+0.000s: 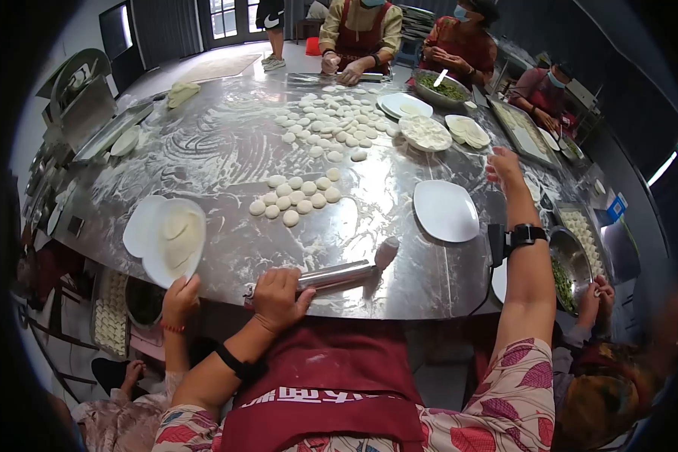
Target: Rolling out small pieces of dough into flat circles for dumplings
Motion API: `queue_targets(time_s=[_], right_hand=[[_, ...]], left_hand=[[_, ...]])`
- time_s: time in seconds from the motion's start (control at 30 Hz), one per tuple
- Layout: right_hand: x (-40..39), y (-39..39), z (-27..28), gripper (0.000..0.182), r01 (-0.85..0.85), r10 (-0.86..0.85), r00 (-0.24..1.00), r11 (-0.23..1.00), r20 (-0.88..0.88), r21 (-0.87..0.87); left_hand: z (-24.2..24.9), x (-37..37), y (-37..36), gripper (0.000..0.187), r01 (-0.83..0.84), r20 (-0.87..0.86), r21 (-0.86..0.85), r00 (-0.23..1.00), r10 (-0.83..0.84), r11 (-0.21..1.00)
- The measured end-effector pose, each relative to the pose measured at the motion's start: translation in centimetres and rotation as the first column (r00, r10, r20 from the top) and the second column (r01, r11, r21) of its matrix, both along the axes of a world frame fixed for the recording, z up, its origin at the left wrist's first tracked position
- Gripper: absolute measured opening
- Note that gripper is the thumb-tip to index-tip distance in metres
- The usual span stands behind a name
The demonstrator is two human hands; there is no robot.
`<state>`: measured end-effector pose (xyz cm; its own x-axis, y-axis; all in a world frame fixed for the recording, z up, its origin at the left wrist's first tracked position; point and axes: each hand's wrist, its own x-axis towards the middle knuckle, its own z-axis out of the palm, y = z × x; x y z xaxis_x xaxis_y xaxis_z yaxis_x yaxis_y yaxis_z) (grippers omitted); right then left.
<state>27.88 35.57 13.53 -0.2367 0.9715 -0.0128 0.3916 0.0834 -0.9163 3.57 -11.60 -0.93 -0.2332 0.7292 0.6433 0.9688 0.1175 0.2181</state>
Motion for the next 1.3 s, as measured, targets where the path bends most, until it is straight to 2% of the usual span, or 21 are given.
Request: queue_targets(time_s=[0.1,0.17,0.2,0.27,0.33,0.4,0.5,0.57,0.67,0.73,0.8,0.83,0.87,0.93,0.97,1.0,1.07,1.1,1.17,1.27,1.3], right_hand=[[-0.5,-0.5,-0.4,0.054,0.018,-0.018,1.0,1.0,0.026,0.0],[0.0,0.0,-2.1,0.056,-0.043,0.045,0.997,0.998,-0.056,0.037],[-0.1,0.5,-2.6,0.057,-0.012,0.011,0.998,1.0,-0.055,-0.001],[0.6,0.9,-3.6,0.058,-0.094,0.093,0.993,0.995,-0.074,-0.015],[2.1,0.3,-4.8,0.062,-0.269,0.274,0.947,0.962,-0.167,0.051],[2.3,-3.0,-4.5,0.058,-0.381,0.388,0.909,0.922,-0.153,0.073],[0.7,-6.5,-5.0,0.053,-0.403,0.402,0.903,0.915,-0.155,0.025],[0.4,-3.0,-7.7,0.047,-0.386,0.368,0.913,0.919,-0.177,-0.083],[-1.5,-9.3,-8.0,0.045,-0.386,0.363,0.913,0.916,-0.187,-0.109],[-2.1,-12.9,-8.4,0.039,-0.487,0.456,0.862,0.866,-0.22,-0.113],[-2.9,-17.0,-8.2,0.037,-0.495,0.444,0.849,0.857,-0.285,-0.139],[-3.0,-18.3,-8.9,0.04,-0.54,0.474,0.801,0.835,-0.366,-0.101],[-2.9,-19.3,-9.3,0.05,-0.616,0.567,0.74,0.787,-0.361,-0.026],[-3.4,-21.4,-10.3,0.06,-0.672,0.633,0.643,0.736,-0.432,0.077],[-3.4,-21.5,-11.1,0.068,-0.656,0.618,0.645,0.749,-0.449,0.089],[-3.3,-21.9,-11.6,0.067,-0.665,0.655,0.625,0.732,-0.424,0.151],[-3.6,-24.0,-10.5,0.058,-0.661,0.668,0.664,0.734,-0.337,0.153],[-4.3,-25.2,-9.3,0.047,-0.645,0.702,0.706,0.693,-0.097,0.322],[-6.0,-27.2,-8.1,0.033,-0.643,0.661,0.728,0.751,-0.182,0.153],[-6.7,-26.7,-10.4,0.018,-0.579,0.625,0.763,0.775,-0.166,0.255],[-6.9,-26.7,-10.7,0.016,-0.565,0.617,0.76,0.783,-0.205,0.26]], left_hand=[[-0.1,-0.1,-0.1,0.038,0.008,-0.001,0.004,1.0,-0.008,1.0],[-0.2,-0.2,-0.1,0.038,0.036,0.017,-0.03,0.999,-0.036,0.999],[-0.2,-0.4,-0.3,0.038,0.034,0.025,-0.052,0.999,-0.033,0.998],[-0.3,-0.5,-0.4,0.038,0.049,0.052,-0.005,0.997,-0.049,0.999],[-0.6,-0.6,-0.4,0.038,0.051,0.058,-0.006,0.997,-0.05,0.999],[-0.8,-0.7,-0.5,0.038,0.074,0.071,0.046,0.994,-0.077,0.996],[-0.9,-0.7,-0.9,0.039,0.056,0.103,0.039,0.993,-0.06,0.998],[-0.7,-0.6,-1.0,0.039,0.049,0.094,0.043,0.994,-0.053,0.998],[-0.5,-0.5,-0.9,0.038,0.02,0.036,0.086,0.999,-0.024,0.996],[-0.4,-0.5,-1.0,0.038,0.024,0.05,0.052,0.998,-0.027,0.998],[-0.5,-0.4,-1.1,0.038,0.029,0.068,0.032,0.997,-0.032,0.999],[-0.5,-0.4,-1.1,0.038,0.032,0.072,0.028,0.997,-0.034,0.999],[-0.5,-0.4,-1.1,0.037,0.034,0.077,0.025,0.996,-0.036,0.999],[-0.7,-0.7,-1.2,0.037,0.061,0.103,0.054,0.992,-0.066,0.997],[-0.8,-0.7,-0.9,0.037,0.09,0.117,0.074,0.988,-0.099,0.993],[-0.9,-0.7,-0.7,0.037,0.08,0.139,0.064,0.986,-0.088,0.995],[-1.4,-0.6,-0.3,0.036,0.084,0.134,0.084,0.986,-0.095,0.993],[-0.8,-0.5,-0.3,0.037,0.087,0.159,0.03,0.983,-0.091,0.996],[0.0,-0.3,-0.5,0.039,0.045,0.147,-0.066,0.988,-0.035,0.997],[1.5,-1.1,-0.5,0.034,0.06,0.143,-0.245,0.989,-0.025,0.968],[1.8,-2.2,0.0,0.032,0.033,0.229,-0.248,0.973,0.025,0.968]])
